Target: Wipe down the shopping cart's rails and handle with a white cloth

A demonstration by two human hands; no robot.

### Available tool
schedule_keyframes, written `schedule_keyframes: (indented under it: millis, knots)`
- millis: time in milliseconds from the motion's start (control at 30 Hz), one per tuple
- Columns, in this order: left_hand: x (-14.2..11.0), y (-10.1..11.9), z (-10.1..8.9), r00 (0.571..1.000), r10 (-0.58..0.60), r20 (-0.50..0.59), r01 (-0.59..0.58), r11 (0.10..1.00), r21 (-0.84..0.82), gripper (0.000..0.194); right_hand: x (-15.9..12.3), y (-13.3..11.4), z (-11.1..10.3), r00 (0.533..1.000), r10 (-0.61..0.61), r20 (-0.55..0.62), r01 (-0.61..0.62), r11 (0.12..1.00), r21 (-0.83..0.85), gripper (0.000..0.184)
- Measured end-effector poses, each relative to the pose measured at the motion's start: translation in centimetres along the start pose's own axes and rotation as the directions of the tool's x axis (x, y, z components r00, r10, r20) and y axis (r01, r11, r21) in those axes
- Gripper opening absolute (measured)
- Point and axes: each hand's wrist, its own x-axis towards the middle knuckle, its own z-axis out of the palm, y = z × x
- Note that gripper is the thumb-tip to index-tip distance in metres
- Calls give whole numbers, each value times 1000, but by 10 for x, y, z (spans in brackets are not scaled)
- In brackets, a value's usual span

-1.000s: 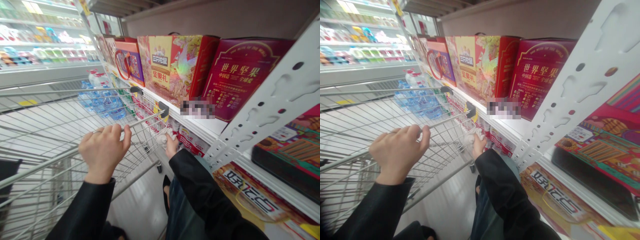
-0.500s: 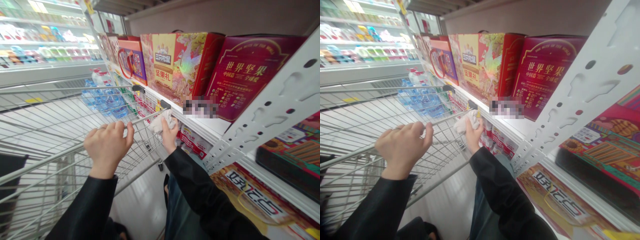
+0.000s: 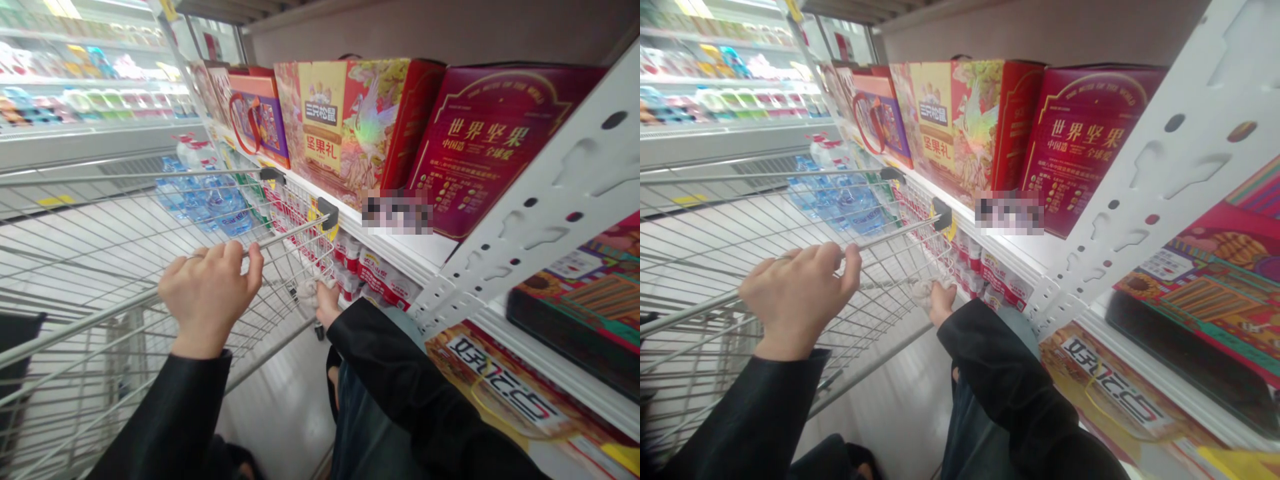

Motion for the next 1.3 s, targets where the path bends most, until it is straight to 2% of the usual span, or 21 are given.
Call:
schedule_keyframes:
  millis: [133, 267, 333, 400, 467, 633, 767, 867, 967, 1067, 1133, 1200, 1300]
  knots:
    - [0, -1, 1, 1000, -17, 10, 17, 1000, -7, 31, -2, -37, 24, 997, -67, -44, 68, 998, 17, 34]
    - [0, -1, -1, 1000, -19, 24, 19, 999, -27, 32, 0, -88, 43, 964, -260, 53, 257, 965, 54, 38]
    - [0, 0, -2, 1000, -6, 19, 7, 1000, -30, 32, 0, -98, 48, 947, -317, 57, 314, 948, 58, 36]
    - [0, 0, -3, 1000, 1, -1, -1, 999, -35, 32, -1, -90, 49, 962, -273, 0, 273, 961, 48, 36]
    - [1, 0, -4, 1000, 6, -22, -7, 999, -42, 31, -1, -71, 44, 981, -182, -59, 185, 982, 37, 37]
    - [1, 1, -2, 1000, -9, -8, 9, 998, -62, 32, 0, -20, 13, 991, -48, -125, 48, 999, -4, 35]
    - [1, 1, -4, 999, -34, 30, 37, 994, -101, 33, -3, -1, -5, 985, 22, -173, -28, 999, -30, 28]
    - [1, 1, -6, 997, -59, 48, 64, 990, -127, 34, -6, -6, 2, 987, 22, -162, -26, 999, -27, 25]
    - [1, 2, -7, 996, -74, 51, 81, 985, -153, 34, -8, -32, 20, 996, -40, -82, 38, 999, -18, 27]
    - [2, 2, -7, 995, -82, 50, 90, 981, -173, 33, -9, -67, 41, 983, -178, 38, 178, 984, 4, 34]
    - [2, 2, -7, 996, -79, 43, 85, 982, -169, 33, -11, -84, 52, 957, -281, 65, 279, 959, 38, 32]
    - [2, 2, -5, 997, -65, 29, 69, 986, -152, 34, -13, -88, 59, 948, -315, 40, 312, 948, 61, 31]
    - [2, 1, -2, 999, -43, 20, 45, 991, -128, 33, -15, -71, 58, 980, -198, -10, 198, 979, 52, 34]
